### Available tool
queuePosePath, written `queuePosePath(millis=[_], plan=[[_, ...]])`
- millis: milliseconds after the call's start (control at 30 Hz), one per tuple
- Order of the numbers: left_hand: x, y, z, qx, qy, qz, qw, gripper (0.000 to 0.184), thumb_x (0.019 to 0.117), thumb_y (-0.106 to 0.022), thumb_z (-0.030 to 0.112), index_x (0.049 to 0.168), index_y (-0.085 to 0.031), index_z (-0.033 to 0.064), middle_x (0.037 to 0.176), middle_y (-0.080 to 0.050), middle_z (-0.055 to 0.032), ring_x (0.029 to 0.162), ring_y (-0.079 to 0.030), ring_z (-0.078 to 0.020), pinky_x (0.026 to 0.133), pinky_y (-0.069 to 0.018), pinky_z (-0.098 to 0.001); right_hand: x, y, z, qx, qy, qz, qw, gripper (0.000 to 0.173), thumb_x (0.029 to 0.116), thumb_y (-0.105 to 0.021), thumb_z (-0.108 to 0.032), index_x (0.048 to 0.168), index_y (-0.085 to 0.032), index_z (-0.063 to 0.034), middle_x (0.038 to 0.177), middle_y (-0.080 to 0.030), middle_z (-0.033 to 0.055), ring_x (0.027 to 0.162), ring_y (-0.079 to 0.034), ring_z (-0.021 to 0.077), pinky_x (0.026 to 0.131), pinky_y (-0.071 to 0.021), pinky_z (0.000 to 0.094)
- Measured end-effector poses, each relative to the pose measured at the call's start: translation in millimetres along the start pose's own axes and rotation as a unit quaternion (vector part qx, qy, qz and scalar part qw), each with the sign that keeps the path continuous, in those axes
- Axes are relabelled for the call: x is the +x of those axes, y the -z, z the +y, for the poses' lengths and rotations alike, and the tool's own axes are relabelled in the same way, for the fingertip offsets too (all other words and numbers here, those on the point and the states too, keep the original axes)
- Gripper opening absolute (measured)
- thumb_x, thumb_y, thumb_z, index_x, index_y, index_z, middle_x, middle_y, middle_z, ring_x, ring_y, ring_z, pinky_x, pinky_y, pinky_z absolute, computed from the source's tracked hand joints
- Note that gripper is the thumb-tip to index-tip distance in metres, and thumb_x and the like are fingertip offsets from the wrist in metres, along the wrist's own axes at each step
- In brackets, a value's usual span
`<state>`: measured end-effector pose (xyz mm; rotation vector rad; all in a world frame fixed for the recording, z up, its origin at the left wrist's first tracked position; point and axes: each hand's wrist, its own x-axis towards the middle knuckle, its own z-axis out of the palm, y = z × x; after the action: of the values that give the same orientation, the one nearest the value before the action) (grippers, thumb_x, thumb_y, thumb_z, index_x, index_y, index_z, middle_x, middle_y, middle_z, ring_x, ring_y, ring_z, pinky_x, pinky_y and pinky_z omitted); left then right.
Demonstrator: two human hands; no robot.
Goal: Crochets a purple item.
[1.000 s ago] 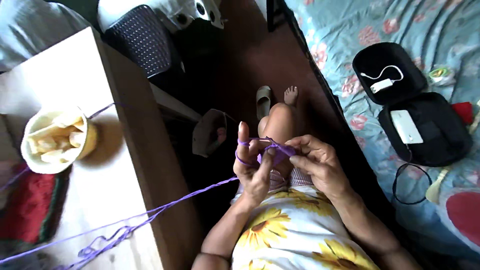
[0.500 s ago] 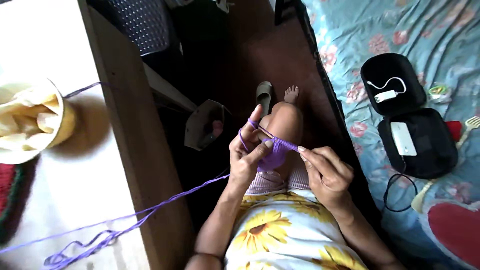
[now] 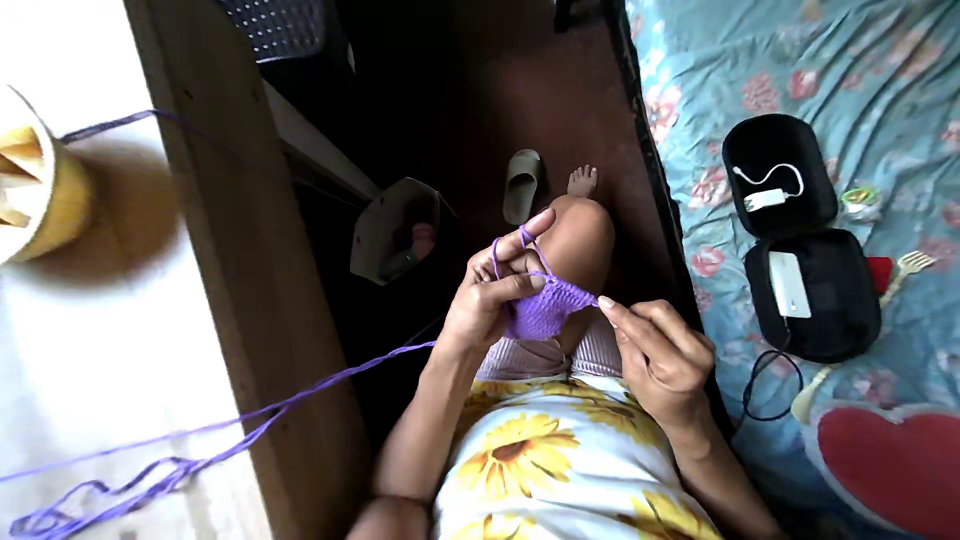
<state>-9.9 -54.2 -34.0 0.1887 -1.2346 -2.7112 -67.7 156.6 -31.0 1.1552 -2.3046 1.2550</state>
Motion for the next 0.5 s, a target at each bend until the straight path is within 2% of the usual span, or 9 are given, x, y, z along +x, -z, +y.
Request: queuePosePath(millis=[300,500], plan=[[0.8,5.9,-0.9,-0.058,0.044,-0.024,0.997,0.054,0.0844,-0.058,-0.003,0.137,-0.062,0.0077,0.073,-0.068,0.0012,0.062,-0.064,-0.0056,0.062,-0.0568,-0.0223,-0.2,3.1,2.7,0.056,-0.023,-0.030,0.998,0.018,0.0971,-0.064,-0.004,0.104,-0.080,-0.0039,0.082,-0.067,0.0106,0.075,-0.062,0.0066,0.068,-0.0498,0.0147],[1.0,5.5,2.1,-0.056,0.066,-0.034,0.996,0.052,0.0857,-0.055,-0.002,0.137,-0.060,0.0036,0.076,-0.069,-0.0010,0.063,-0.064,-0.0059,0.061,-0.0565,-0.0220,-1.2,5.7,1.4,-0.014,0.016,-0.024,0.999,0.019,0.0969,-0.063,-0.003,0.104,-0.081,-0.0061,0.079,-0.066,0.0114,0.072,-0.061,0.0115,0.064,-0.0489,0.0184]])
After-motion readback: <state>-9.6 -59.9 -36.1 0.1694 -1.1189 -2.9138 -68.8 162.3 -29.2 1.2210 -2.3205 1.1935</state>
